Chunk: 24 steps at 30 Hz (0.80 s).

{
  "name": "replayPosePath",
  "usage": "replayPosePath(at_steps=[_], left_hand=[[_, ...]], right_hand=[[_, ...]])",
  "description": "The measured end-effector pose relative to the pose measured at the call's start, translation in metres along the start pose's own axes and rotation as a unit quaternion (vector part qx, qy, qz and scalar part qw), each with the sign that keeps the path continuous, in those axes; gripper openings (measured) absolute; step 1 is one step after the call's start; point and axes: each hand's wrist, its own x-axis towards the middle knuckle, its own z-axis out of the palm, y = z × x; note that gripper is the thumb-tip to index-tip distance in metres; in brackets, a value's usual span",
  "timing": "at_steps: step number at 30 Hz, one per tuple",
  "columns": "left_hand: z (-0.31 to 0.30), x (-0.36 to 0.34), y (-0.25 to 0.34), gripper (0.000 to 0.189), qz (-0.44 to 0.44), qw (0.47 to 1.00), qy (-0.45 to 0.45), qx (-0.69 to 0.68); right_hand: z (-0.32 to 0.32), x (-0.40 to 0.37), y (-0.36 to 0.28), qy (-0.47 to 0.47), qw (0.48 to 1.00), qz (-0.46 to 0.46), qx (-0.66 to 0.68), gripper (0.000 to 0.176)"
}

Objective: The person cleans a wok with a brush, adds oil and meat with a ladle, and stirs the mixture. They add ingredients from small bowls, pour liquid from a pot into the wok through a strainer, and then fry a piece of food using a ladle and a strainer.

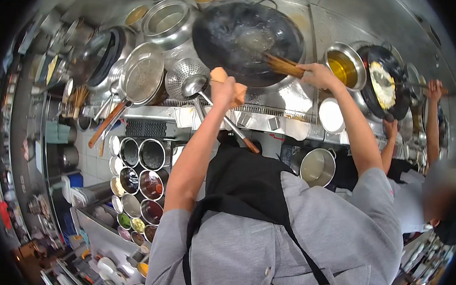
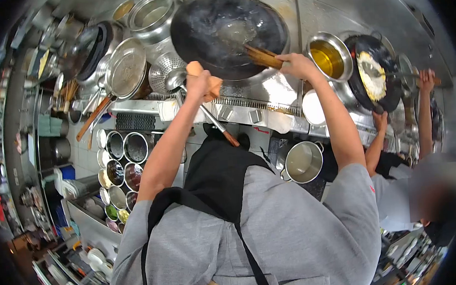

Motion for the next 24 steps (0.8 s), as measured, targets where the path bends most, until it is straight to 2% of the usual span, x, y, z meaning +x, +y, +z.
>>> replayPosePath(at_steps=[3,4,5,6,8,9,10,12,15,20,24], left_hand=[[-0.004,-0.003,0.017,0.036,0.037,0.998,0.002,0.051],[-0.003,-0.001,0.019,0.041,0.044,0.995,0.015,0.084],[-0.002,0.011,0.009,0.054,0.054,0.994,0.02,0.09],[0.001,0.014,0.011,0.057,0.068,0.991,0.035,0.113],[0.008,0.013,0.024,0.064,0.093,0.981,0.065,0.158],[0.013,-0.003,0.049,0.067,0.098,0.972,0.081,0.197],[0.017,-0.01,0.061,0.068,0.117,0.968,0.091,0.202],[0.023,-0.02,0.088,0.069,0.162,0.951,0.093,0.246],[0.038,-0.041,0.135,0.067,0.159,0.926,0.097,0.329],[0.059,-0.057,0.153,0.067,0.215,0.911,0.075,0.345],[0.058,-0.084,0.141,0.063,0.26,0.902,0.058,0.34]], right_hand=[[0.018,-0.025,0.017,0.115,0.989,0.061,0.069,0.054],[0.032,-0.031,0.018,0.168,0.979,0.042,0.111,0.054],[0.043,-0.037,0.02,0.162,0.969,0.053,0.181,0.054],[0.05,-0.044,0.01,0.153,0.954,0.064,0.248,0.055],[0.054,-0.057,-0.021,0.069,0.936,0.149,0.313,0.056],[0.079,-0.053,-0.008,0.175,0.957,0.012,0.23,0.056],[0.086,-0.051,-0.008,0.176,0.972,-0.009,0.159,0.054],[0.097,-0.044,-0.008,0.239,0.962,-0.062,0.118,0.055],[0.073,-0.039,-0.033,0.096,0.949,0.096,0.285,0.056],[0.075,-0.018,-0.042,0.146,0.949,0.064,0.272,0.057],[0.061,-0.017,-0.042,0.129,0.931,0.06,0.336,0.058]])
